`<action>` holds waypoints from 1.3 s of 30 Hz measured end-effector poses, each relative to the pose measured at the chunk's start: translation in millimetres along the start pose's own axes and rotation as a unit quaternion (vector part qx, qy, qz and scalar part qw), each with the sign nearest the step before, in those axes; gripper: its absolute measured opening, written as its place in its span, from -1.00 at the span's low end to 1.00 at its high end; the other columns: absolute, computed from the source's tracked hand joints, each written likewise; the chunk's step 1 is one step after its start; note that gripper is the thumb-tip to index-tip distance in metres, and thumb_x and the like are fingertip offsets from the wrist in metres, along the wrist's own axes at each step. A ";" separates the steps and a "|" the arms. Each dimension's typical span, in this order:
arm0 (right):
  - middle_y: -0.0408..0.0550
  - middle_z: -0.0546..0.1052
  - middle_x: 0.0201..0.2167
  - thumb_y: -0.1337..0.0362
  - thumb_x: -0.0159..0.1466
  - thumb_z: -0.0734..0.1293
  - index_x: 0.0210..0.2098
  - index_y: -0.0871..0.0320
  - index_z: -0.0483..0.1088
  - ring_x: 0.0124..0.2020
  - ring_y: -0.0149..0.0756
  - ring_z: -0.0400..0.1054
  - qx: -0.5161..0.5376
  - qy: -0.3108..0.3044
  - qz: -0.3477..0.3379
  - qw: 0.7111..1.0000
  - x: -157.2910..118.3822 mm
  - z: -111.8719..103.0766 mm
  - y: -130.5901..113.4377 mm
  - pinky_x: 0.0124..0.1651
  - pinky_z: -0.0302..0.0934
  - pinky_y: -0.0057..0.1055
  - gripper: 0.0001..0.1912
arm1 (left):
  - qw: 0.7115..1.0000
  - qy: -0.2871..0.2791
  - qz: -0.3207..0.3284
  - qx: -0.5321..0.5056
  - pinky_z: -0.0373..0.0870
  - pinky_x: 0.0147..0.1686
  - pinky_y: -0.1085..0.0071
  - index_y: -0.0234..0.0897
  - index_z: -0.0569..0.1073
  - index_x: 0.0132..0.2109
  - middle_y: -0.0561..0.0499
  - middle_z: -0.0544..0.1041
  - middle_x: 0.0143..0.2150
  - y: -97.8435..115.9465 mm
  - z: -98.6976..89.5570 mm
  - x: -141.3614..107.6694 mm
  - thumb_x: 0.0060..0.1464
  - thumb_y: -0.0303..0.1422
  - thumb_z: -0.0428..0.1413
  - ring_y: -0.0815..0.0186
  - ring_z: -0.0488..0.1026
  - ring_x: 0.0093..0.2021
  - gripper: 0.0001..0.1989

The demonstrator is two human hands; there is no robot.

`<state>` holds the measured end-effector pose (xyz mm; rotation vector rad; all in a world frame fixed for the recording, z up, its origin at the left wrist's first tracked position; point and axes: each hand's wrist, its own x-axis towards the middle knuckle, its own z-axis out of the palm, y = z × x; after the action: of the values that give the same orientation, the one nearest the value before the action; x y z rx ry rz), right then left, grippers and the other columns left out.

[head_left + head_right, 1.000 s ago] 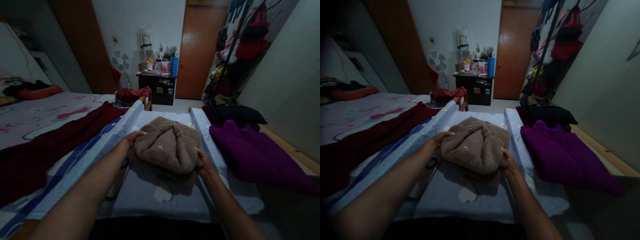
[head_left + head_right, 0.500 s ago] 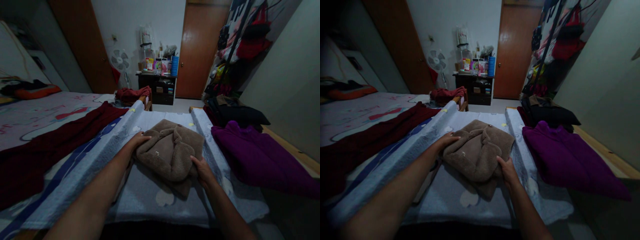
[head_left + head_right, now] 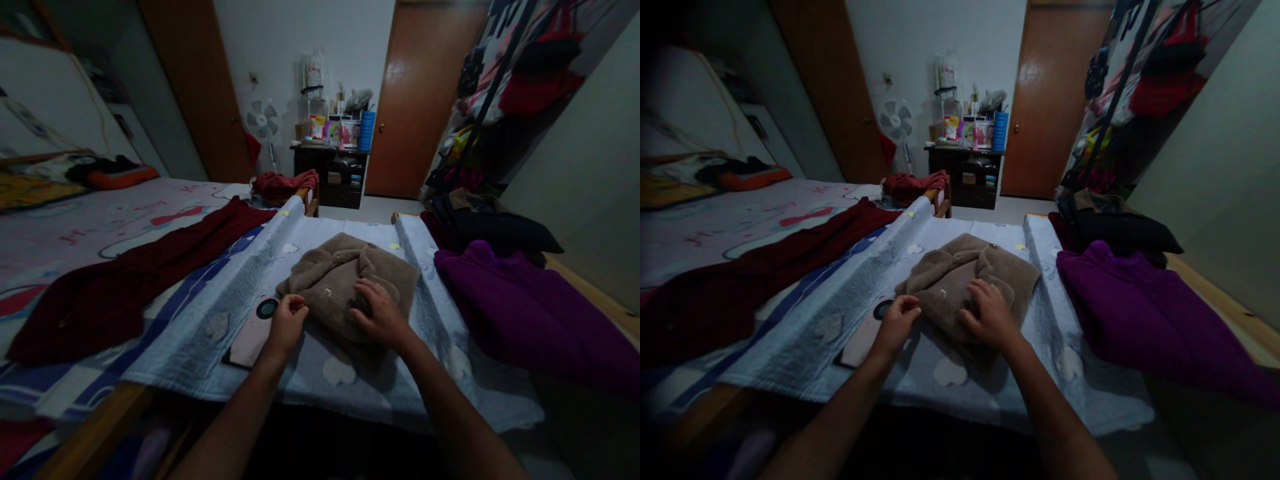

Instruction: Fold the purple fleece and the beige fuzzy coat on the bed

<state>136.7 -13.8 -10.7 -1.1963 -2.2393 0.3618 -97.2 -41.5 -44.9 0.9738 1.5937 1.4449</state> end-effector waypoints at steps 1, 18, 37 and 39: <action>0.11 0.37 0.18 0.11 0.23 0.32 0.10 0.11 0.34 0.29 0.00 0.11 -0.007 -0.042 -0.011 0.999 -0.4 4.7 -1.7 0.33 -0.13 0.06 -0.53 | 0.999 0.023 -0.035 -0.031 0.32 -0.19 0.42 -0.22 0.42 -0.26 0.07 0.46 -0.31 -3.8 -0.8 -5.2 -0.15 -0.52 0.19 0.33 0.42 -0.27 -0.76; 0.13 0.29 0.26 -0.10 0.13 0.39 0.16 0.17 0.31 0.37 0.05 -0.07 -0.033 -0.107 -0.017 0.994 -14.8 16.8 3.9 0.35 -0.21 0.07 -0.28 | 0.877 0.039 -0.364 -0.310 0.24 -0.64 0.59 -0.30 0.37 -0.42 0.10 0.42 -0.58 23.4 24.9 -7.7 -0.01 -0.66 0.05 0.45 0.35 -0.63 -0.82; 0.18 0.29 0.24 0.09 0.08 0.44 0.18 0.22 0.30 0.37 0.07 -0.07 -0.016 -0.115 -0.032 0.993 -16.3 8.2 5.7 0.34 -0.16 0.06 -0.29 | 0.891 0.005 -0.343 -0.299 0.45 -0.47 0.53 -0.31 0.38 -0.38 0.05 0.46 -0.49 -5.3 37.5 1.8 -0.03 -0.73 -0.01 0.42 0.44 -0.51 -0.75; 0.17 0.30 0.24 0.10 0.08 0.43 0.17 0.20 0.31 0.37 0.07 -0.07 -0.012 -0.109 -0.033 0.993 -17.2 8.4 6.0 0.34 -0.15 0.06 -0.30 | 0.898 -0.001 -0.331 -0.289 0.45 -0.46 0.51 -0.31 0.41 -0.35 0.03 0.49 -0.47 -7.8 40.2 0.7 -0.04 -0.70 0.03 0.40 0.46 -0.49 -0.78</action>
<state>143.2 -24.4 -26.4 -1.1392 -2.4689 0.4597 -61.4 -24.7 -55.6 0.0602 1.1944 1.2829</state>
